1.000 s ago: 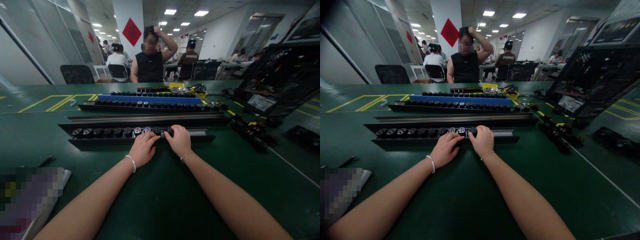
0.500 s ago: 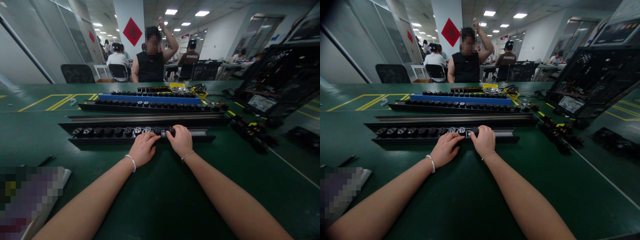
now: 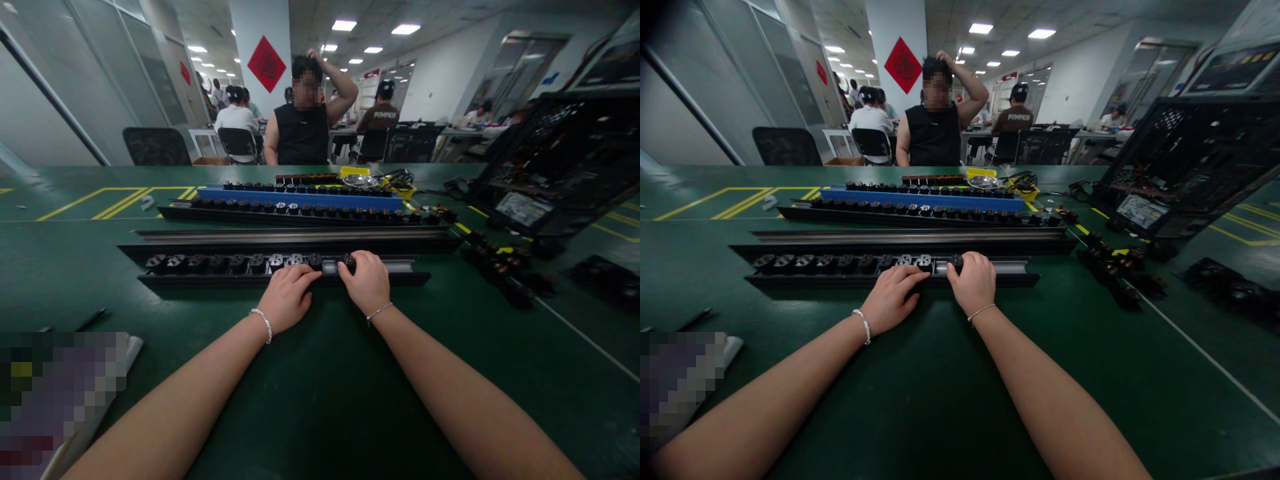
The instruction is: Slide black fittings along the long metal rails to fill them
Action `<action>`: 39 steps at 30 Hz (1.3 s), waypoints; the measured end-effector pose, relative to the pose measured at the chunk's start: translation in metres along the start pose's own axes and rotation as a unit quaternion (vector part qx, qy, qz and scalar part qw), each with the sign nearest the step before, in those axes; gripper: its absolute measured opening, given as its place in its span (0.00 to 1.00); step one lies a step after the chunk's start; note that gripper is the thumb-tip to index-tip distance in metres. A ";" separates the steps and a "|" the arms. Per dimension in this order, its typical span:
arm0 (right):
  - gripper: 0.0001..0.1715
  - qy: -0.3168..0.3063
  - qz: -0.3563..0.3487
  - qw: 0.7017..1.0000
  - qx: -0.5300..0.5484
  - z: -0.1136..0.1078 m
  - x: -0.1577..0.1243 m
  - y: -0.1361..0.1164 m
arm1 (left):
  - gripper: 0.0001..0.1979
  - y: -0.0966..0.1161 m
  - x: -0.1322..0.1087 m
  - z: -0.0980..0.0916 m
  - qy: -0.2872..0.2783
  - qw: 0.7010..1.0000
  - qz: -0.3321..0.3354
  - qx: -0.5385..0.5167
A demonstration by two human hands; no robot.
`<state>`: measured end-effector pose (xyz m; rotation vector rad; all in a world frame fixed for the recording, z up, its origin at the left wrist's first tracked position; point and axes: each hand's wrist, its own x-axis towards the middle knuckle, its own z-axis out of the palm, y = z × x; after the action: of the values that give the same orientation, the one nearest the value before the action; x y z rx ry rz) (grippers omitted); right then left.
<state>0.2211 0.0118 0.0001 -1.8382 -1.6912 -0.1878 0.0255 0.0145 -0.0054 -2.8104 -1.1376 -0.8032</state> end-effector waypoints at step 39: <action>0.18 -0.001 0.015 1.000 -0.007 -0.009 0.002 0.019 | 0.23 0.000 -0.001 -0.001 0.002 1.000 0.003 -0.002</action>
<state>0.2420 0.0091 0.0019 -1.8747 -1.6665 -0.1850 0.0242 0.0140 -0.0051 -2.8135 -1.1269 -0.8120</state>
